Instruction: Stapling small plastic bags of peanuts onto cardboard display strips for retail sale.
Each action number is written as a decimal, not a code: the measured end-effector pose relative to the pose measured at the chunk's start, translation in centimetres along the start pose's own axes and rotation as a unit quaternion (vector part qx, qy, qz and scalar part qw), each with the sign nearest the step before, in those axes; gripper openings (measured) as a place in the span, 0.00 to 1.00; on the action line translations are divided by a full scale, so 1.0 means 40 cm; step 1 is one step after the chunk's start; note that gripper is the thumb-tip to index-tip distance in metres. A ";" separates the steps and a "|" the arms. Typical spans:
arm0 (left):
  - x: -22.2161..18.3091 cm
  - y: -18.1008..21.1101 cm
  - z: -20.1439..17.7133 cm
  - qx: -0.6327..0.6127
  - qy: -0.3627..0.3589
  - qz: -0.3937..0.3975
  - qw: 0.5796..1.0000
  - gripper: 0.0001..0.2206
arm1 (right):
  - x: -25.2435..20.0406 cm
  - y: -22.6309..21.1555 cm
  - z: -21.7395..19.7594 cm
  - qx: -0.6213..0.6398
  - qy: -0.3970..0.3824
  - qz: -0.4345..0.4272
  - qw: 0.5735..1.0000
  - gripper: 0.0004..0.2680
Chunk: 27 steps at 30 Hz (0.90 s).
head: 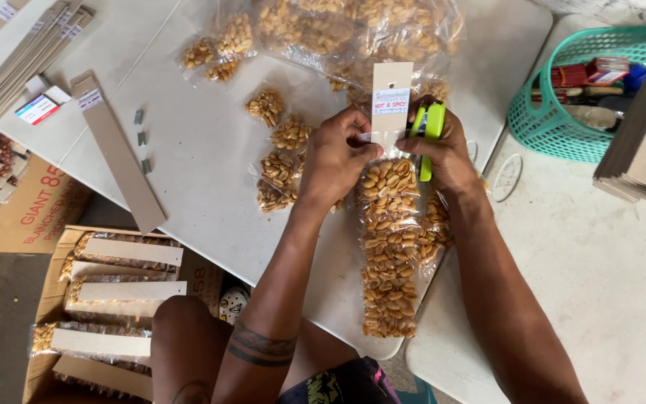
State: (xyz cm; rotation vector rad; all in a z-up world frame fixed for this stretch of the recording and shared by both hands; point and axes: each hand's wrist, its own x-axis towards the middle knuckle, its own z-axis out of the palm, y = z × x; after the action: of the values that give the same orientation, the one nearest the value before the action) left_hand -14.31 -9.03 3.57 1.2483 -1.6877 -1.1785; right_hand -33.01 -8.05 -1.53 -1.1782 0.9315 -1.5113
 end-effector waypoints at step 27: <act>0.061 -0.105 -0.146 0.113 0.056 0.081 0.989 0.10 | -0.019 -0.149 0.109 -0.094 0.065 0.103 0.988 0.12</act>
State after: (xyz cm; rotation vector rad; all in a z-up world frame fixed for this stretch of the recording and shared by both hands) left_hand -8.35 -13.31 1.57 1.2596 -1.8365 -0.8242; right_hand -30.12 -5.92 4.97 -1.0870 1.2657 -1.3688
